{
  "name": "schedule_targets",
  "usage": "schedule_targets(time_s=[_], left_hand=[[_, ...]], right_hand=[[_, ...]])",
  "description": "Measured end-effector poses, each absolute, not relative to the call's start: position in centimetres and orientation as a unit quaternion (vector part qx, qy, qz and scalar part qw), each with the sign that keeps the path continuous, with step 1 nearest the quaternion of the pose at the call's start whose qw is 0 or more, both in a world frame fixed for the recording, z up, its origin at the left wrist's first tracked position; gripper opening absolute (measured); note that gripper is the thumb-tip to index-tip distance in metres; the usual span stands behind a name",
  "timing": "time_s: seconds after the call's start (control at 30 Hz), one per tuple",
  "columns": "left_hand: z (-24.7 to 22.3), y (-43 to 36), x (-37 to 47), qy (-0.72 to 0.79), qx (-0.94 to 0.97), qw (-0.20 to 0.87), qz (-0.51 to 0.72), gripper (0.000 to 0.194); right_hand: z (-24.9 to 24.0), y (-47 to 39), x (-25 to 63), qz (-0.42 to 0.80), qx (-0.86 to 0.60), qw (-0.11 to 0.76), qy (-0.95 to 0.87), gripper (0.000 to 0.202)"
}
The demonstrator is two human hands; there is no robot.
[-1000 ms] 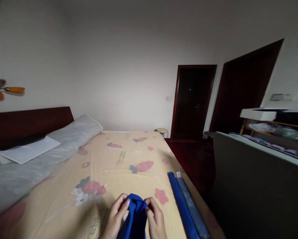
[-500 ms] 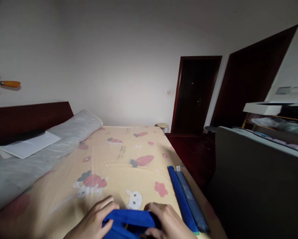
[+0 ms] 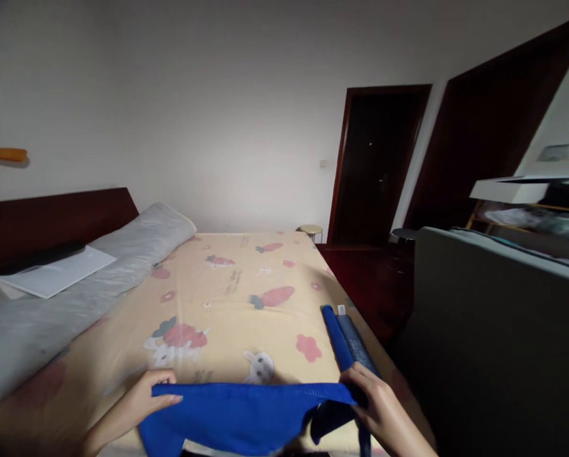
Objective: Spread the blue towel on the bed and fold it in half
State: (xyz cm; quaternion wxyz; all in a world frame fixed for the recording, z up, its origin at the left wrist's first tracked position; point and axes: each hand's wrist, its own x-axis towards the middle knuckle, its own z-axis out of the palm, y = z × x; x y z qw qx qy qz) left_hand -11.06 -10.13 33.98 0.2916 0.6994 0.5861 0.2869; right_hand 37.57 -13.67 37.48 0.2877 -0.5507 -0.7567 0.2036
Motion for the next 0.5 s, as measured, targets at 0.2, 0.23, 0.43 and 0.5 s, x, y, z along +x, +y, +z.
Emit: schedule_targets(time_s=[0.2,0.23,0.43,0.5], left_hand=[[33.5,-11.0,-16.3,0.583,0.737,0.270,0.209,0.016],[33.1,-10.8,-17.0,0.589,0.736,0.261,0.208,0.016],[28.9,-9.7,-20.7,0.608,0.696,0.302,0.233,0.032],[27.6,-9.7,-21.7,0.606,0.688,0.318,0.240,0.038]], right_hand=[[37.8,-15.7,41.0,0.272,-0.568,0.230,-0.741,0.023],[37.6,-15.7,41.6,0.270,-0.575,0.234,-0.736,0.024],[34.2,-14.7,44.4,0.266,-0.610,0.266,-0.698,0.027],[33.3,-14.5,44.9,0.277,-0.615,0.273,-0.686,0.032]])
